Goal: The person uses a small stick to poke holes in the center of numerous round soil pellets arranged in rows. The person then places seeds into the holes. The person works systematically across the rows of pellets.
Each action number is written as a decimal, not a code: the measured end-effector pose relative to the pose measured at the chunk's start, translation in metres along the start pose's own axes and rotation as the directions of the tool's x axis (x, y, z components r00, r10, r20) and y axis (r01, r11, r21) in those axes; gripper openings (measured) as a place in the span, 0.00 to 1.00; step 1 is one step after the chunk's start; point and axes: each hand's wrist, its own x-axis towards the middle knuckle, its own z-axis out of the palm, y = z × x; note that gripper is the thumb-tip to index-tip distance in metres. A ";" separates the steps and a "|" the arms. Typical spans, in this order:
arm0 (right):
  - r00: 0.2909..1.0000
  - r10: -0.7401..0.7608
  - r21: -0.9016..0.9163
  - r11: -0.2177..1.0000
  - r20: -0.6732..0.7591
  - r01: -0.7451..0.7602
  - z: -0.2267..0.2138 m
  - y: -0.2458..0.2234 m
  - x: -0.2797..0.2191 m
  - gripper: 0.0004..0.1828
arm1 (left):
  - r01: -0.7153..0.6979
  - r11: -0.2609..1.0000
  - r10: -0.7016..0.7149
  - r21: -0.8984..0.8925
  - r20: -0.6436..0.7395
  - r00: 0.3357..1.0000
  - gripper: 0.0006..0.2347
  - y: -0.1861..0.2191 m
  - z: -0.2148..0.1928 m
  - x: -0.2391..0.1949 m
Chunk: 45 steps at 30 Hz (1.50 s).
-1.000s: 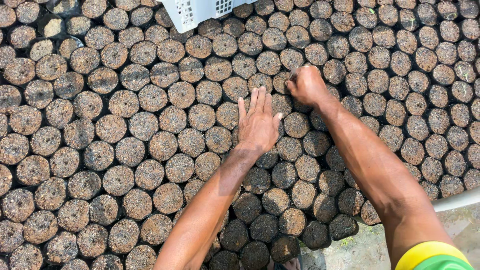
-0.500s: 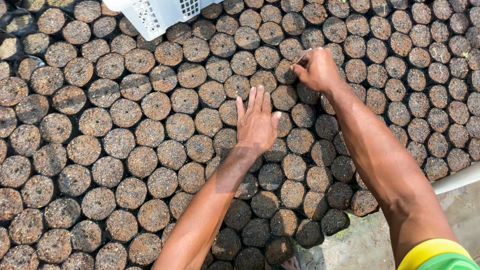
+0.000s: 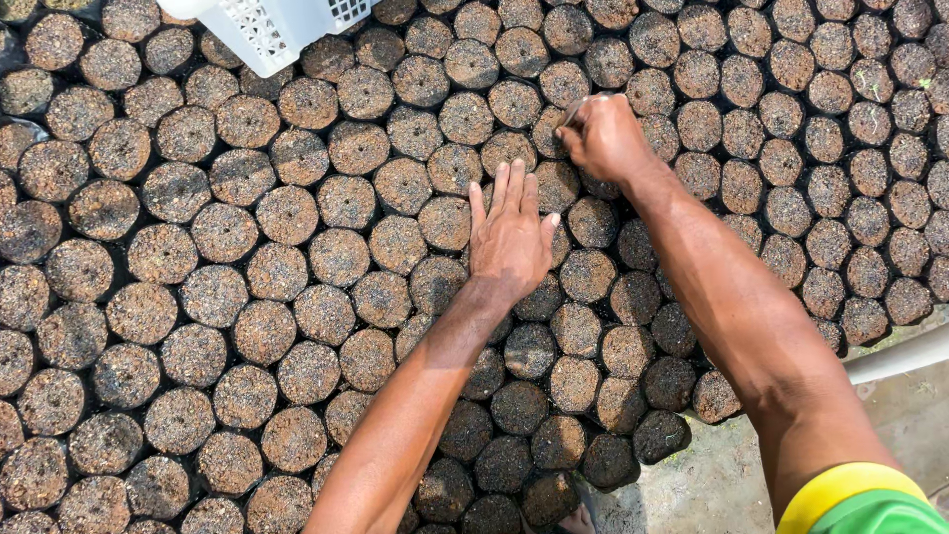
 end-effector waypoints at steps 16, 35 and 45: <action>0.995 0.097 0.067 0.993 -0.020 -0.096 0.017 0.010 0.002 0.06 | -0.020 1.000 0.020 0.017 -0.005 1.000 0.28 0.008 0.002 0.006; 0.869 0.495 0.023 0.868 0.026 -0.495 -0.040 0.043 -0.011 0.08 | -0.076 0.996 0.076 -0.041 0.005 0.997 0.28 0.028 0.021 0.030; 0.975 0.188 -0.077 0.977 -0.121 -0.198 -0.005 0.062 -0.016 0.07 | -0.094 0.993 0.093 -0.071 -0.024 0.995 0.28 0.026 0.021 0.029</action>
